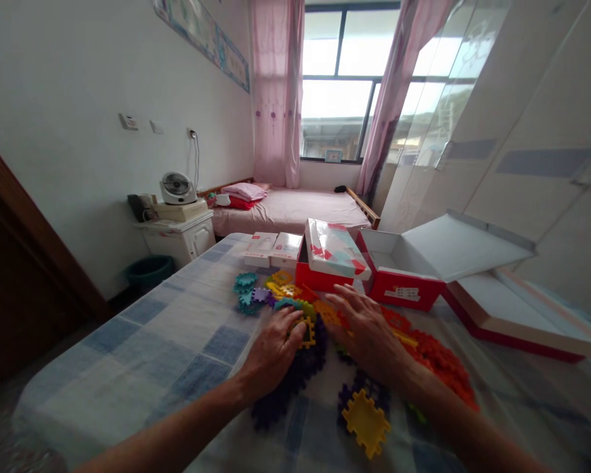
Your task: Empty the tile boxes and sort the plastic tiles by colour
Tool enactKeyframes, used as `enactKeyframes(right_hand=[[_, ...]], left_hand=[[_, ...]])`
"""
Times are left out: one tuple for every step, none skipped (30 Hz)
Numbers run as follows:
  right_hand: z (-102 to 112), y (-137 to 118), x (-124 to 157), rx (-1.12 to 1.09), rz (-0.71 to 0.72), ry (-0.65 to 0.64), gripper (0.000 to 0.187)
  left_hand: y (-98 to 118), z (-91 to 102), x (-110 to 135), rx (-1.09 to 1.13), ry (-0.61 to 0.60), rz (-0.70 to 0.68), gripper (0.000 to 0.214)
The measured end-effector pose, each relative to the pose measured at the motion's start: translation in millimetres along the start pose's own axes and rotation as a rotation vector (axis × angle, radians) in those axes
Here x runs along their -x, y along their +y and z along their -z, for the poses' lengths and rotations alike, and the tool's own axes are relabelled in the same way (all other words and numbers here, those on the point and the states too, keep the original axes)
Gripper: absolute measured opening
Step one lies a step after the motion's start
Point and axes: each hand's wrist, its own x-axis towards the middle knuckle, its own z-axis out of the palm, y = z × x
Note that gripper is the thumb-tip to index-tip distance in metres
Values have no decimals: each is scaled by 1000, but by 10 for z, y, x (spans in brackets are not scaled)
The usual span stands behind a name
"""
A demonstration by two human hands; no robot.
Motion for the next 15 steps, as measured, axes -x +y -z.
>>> enactKeyframes(right_hand=[[-34, -86, -140, -34, 22, -1, 43], [-83, -168, -288, -69, 39, -3, 45], [-149, -245, -443, -105, 51, -8, 47], [-229, -313, -603, -138, 63, -22, 49], [-322, -371, -764, -165, 67, -43, 51], [-424, -417, -922, -182, 68, -80, 53], [-529, -452, -1073, -187, 58, -124, 55], [-634, -476, -1211, -178, 37, -178, 58], [-733, -490, -1331, -159, 9, -236, 61], [-823, -498, -1428, -138, -23, -288, 62], [-899, -503, -1499, -117, -51, -332, 63], [-961, -506, -1542, -101, -70, -366, 62], [-1006, -511, -1558, -89, -77, -388, 60], [-1033, -519, -1549, -82, -66, -402, 59], [-1042, -529, -1519, -77, -44, -412, 56]], left_hand=[[-4, 47, -42, -37, 23, -40, 38], [-43, 113, -99, -72, 73, -74, 36], [-116, 193, -170, -106, 145, -97, 35], [-218, 282, -253, -140, 221, -108, 35], [-343, 370, -343, -181, 295, -105, 35], [-482, 454, -436, -242, 340, -101, 35], [-625, 526, -525, -312, 359, -90, 37], [-763, 583, -606, -375, 329, -70, 39], [-888, 624, -675, -413, 285, -54, 40], [-996, 647, -729, -426, 251, -49, 38], [-1082, 655, -767, -430, 213, -48, 35], [-1145, 649, -790, -422, 182, -51, 32], [-1186, 632, -800, -409, 158, -55, 31], [-1206, 606, -799, -394, 137, -56, 32], [-1208, 573, -790, -376, 119, -53, 35]])
